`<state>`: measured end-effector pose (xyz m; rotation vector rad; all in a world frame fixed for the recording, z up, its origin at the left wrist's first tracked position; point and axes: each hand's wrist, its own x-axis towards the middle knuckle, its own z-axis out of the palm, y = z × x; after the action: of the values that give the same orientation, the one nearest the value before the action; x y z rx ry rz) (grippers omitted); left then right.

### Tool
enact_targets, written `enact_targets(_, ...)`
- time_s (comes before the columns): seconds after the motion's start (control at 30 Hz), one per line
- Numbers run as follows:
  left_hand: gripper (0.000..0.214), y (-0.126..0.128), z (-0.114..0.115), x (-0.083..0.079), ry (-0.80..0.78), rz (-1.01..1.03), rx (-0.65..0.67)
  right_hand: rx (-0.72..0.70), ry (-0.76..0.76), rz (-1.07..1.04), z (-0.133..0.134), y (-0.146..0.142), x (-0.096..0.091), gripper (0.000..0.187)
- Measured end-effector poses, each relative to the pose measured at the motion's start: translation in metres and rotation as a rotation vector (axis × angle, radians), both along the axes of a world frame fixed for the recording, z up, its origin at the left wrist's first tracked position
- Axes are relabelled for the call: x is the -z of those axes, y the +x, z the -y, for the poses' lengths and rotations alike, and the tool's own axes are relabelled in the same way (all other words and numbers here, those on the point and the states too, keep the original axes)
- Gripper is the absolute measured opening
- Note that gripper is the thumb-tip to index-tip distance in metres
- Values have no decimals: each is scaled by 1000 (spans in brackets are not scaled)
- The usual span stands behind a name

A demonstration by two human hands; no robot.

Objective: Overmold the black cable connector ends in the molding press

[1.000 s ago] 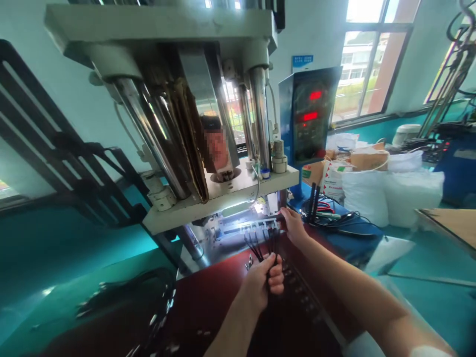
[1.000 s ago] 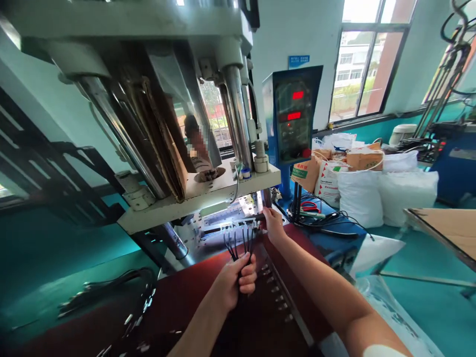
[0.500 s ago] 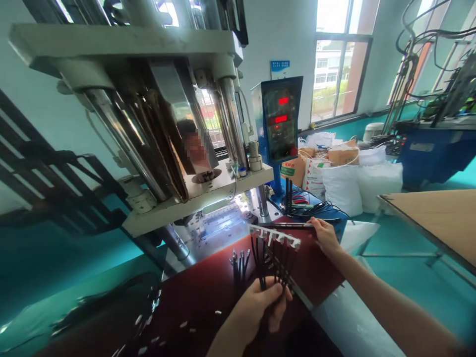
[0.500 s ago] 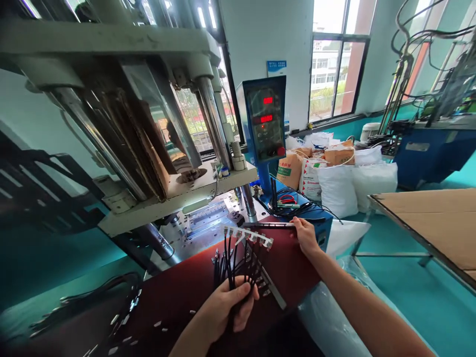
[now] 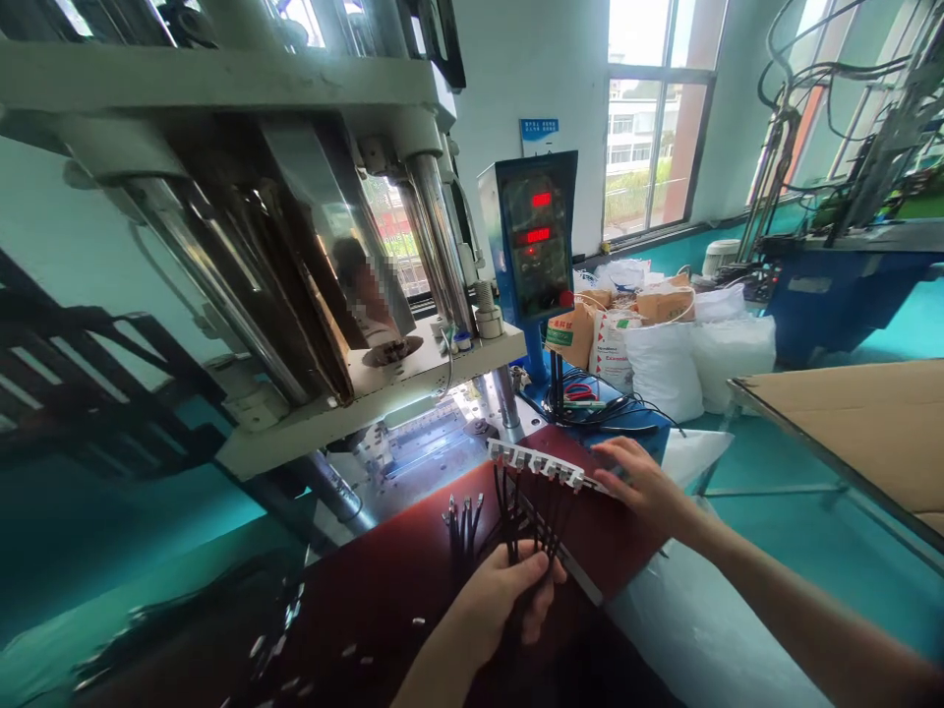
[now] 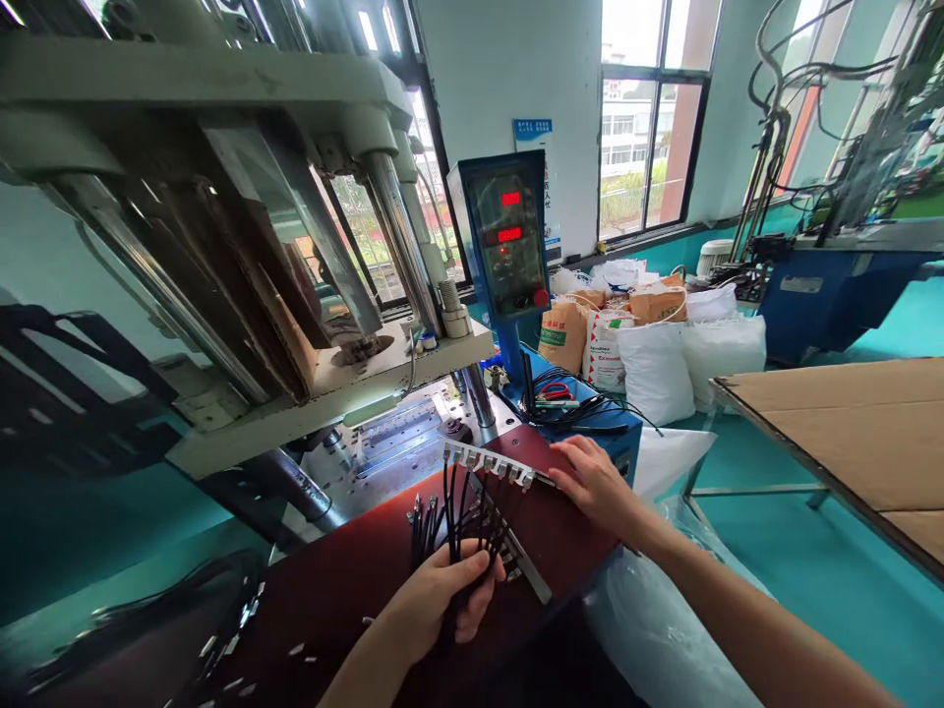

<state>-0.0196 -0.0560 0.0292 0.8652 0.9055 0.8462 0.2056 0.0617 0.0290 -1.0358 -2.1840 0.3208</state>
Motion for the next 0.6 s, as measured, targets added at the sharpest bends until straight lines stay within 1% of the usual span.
enact_targets(0.03, 36, 1, 0, 0, 9, -13, 6, -65, 32, -35, 3, -5, -15, 31)
enact_targets(0.1, 37, 3, 1, 1, 19, -39, 31, -146, 98, 19, 8, -16, -38, 27)
enact_targets(0.17, 38, 4, 3, 1, 24, -71, 56, -173, 128, 121, 11, -24, -50, 19)
enact_targets(0.2, 38, 4, 3, -1, 32, -88, 62, -175, 125, 152, 11, -27, -52, 19)
enact_targets(0.27, 38, 5, 2, -7, 44, -118, 67, -161, 113, 136, 13, -31, -50, 23)
enact_targets(0.37, 37, 5, -2, -26, 64, -169, 84, -75, 122, -5, 16, -29, -43, 24)
enact_targets(0.43, 36, 4, -3, -40, 72, -212, 149, 50, 135, -105, 13, -17, -42, 29)
enact_targets(0.47, 35, 3, -2, -46, 83, -243, 197, 152, 139, -154, 10, -7, -42, 33)
enact_targets(0.53, 35, -1, 5, -55, 116, -310, 281, 442, 151, -236, 0, 20, -42, 45)
enact_targets(0.57, 36, -4, 10, -59, 138, -333, 300, 598, 143, -258, -4, 35, -42, 52)
enact_targets(0.6, 36, -9, 16, -64, 165, -328, 281, 672, 130, -217, -8, 50, -40, 59)
